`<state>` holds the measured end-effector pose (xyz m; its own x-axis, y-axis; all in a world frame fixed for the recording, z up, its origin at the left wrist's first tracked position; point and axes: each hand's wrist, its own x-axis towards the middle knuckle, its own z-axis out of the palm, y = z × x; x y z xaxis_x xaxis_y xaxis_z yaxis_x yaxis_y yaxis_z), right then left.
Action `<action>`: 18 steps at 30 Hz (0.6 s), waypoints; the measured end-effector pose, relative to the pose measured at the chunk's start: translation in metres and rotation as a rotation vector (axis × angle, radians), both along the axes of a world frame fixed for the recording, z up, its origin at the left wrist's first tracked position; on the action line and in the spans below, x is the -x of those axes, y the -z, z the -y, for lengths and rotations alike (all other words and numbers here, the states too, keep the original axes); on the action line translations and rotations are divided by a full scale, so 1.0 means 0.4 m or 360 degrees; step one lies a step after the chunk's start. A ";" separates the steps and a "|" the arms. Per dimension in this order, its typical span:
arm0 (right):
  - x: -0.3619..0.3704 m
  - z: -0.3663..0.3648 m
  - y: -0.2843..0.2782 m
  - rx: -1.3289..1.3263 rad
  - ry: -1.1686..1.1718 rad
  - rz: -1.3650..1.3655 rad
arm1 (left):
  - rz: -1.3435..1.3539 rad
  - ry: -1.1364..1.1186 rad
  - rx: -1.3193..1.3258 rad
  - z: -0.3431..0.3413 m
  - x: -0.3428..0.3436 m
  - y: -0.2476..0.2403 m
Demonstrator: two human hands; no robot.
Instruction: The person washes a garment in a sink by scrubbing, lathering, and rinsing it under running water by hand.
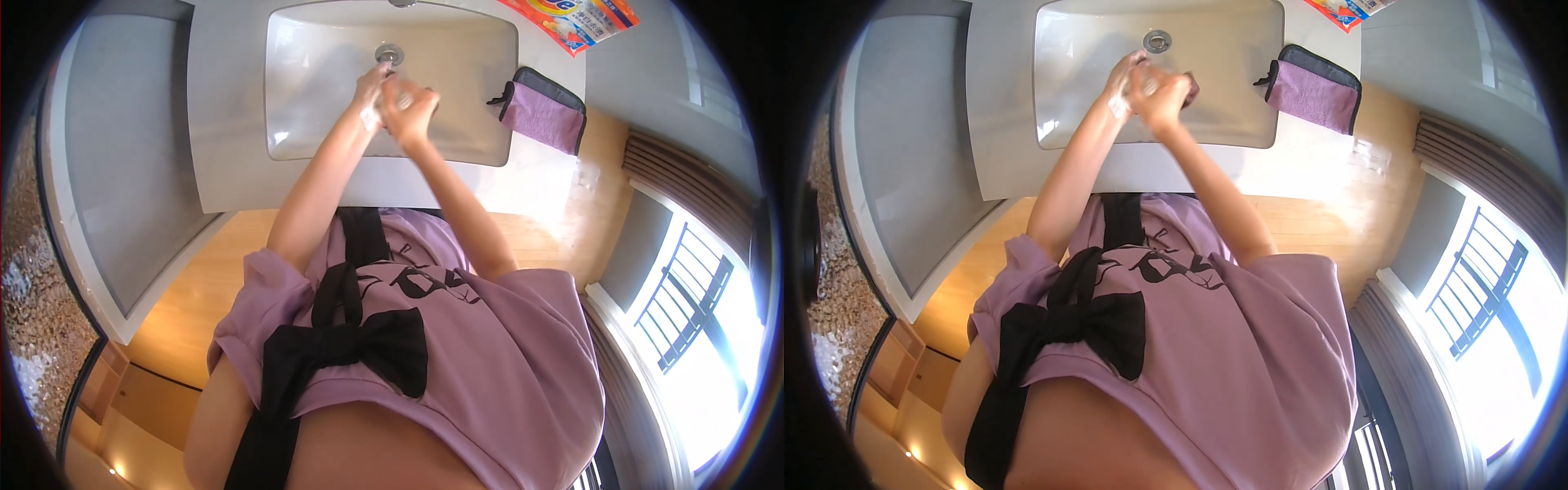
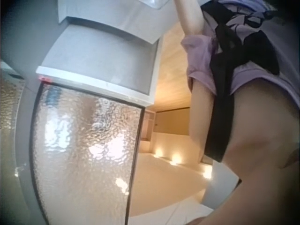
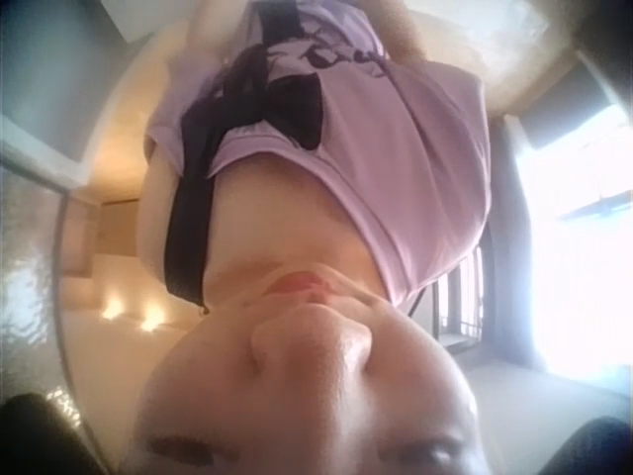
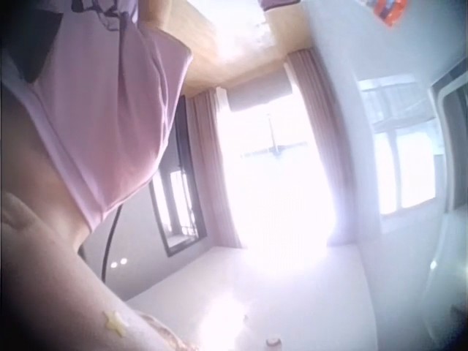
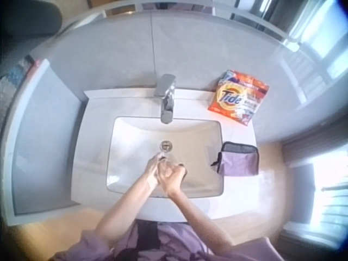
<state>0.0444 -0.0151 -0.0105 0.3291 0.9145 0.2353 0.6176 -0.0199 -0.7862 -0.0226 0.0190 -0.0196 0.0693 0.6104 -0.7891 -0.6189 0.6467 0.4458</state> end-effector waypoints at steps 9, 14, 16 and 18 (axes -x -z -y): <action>-0.007 -0.016 -0.053 -0.0272 -0.0075 -0.0223 | 0.0028 0.0071 -0.0042 0.011 -0.022 -0.089; -0.085 -0.173 -0.028 0.0178 0.0134 -0.0007 | 0.0031 0.0261 -0.0247 0.037 -0.029 -0.118; -0.114 -0.151 -0.028 0.0065 -0.0077 0.0024 | 0.0060 0.0167 -0.0271 0.035 0.006 -0.130; -0.206 -0.149 0.011 0.0198 -0.0192 0.0076 | 0.0147 0.0266 -0.0327 0.014 0.078 -0.108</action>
